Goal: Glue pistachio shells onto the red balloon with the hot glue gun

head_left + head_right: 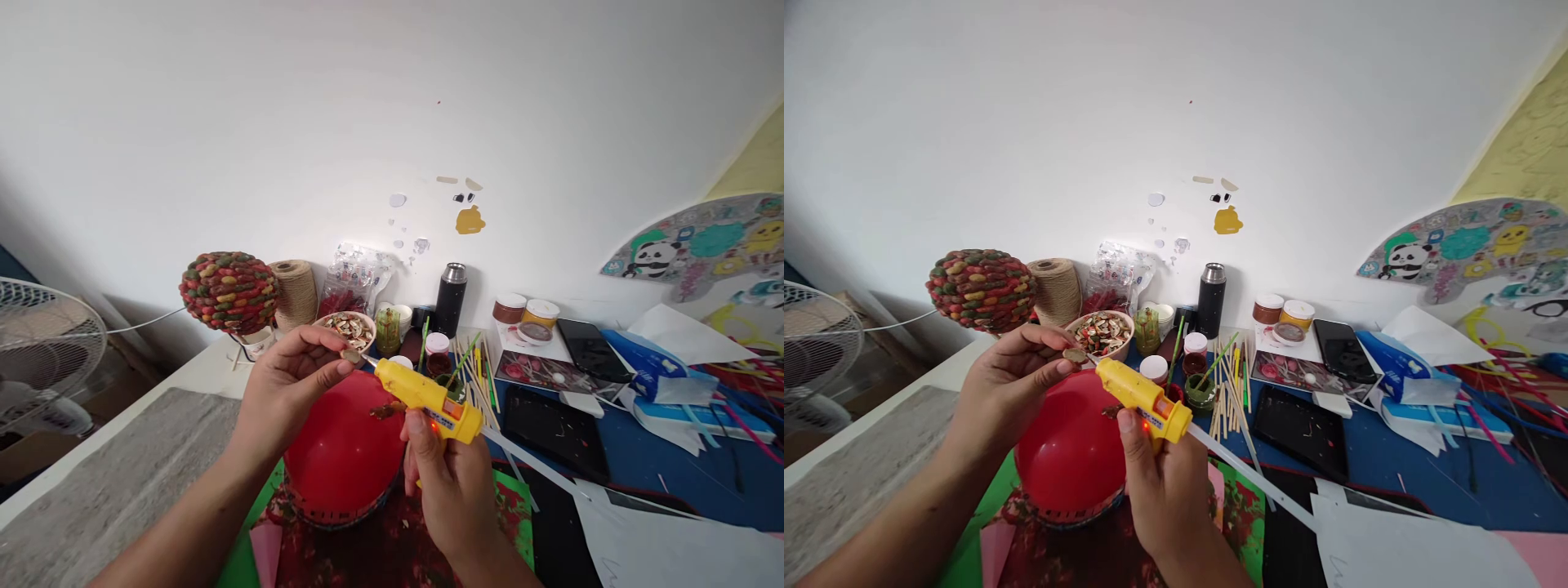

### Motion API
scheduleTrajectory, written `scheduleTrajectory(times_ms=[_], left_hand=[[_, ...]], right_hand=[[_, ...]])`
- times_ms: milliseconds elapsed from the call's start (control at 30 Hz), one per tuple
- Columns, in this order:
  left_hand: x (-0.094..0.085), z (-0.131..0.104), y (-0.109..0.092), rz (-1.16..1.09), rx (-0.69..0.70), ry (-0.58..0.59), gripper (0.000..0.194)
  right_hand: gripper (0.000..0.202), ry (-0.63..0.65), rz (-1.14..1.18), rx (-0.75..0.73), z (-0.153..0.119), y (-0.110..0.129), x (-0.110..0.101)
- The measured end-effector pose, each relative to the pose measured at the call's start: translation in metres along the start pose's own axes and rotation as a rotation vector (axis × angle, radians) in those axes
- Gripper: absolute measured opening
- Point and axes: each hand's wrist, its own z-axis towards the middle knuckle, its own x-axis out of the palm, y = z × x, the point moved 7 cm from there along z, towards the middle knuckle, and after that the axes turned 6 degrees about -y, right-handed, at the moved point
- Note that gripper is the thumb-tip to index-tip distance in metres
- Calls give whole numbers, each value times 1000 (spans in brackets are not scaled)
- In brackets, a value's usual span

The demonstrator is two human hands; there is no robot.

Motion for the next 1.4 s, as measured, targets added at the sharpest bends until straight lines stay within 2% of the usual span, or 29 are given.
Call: scheduleTrajectory(times_ms=[100,200,300,467,567,700,767,833,1000,1067,1267,1400], left_hand=[[-2,0,-3,0,15,-19,32],[-7,1,-9,-26,55,-98,35],[-11,6,-16,-127,96,-160,39],[-22,18,-20,-293,103,-186,40],[-33,22,-23,-253,100,-240,44],[-43,12,-42,-48,195,-255,43],[-44,2,-52,112,258,-219,36],[-41,-9,-62,313,339,-128,25],[-10,-28,-67,754,531,295,19],[-1,-30,-66,855,576,390,16],[22,-37,-68,956,688,490,21],[29,-44,-65,969,680,511,26]], right_hand=[[56,-7,1,-5,3,6,-2],[60,10,33,3,8,17,-3],[69,-8,104,48,14,24,-5],[70,-28,177,83,19,29,-5],[70,-38,199,88,20,29,-7],[71,-38,214,106,22,29,-8],[70,-30,221,112,23,30,-8],[70,-27,233,121,23,30,-9],[68,-18,251,126,23,31,-8],[67,-11,250,121,23,32,-8],[63,-11,241,95,23,35,-9],[61,5,224,74,24,39,-9]])
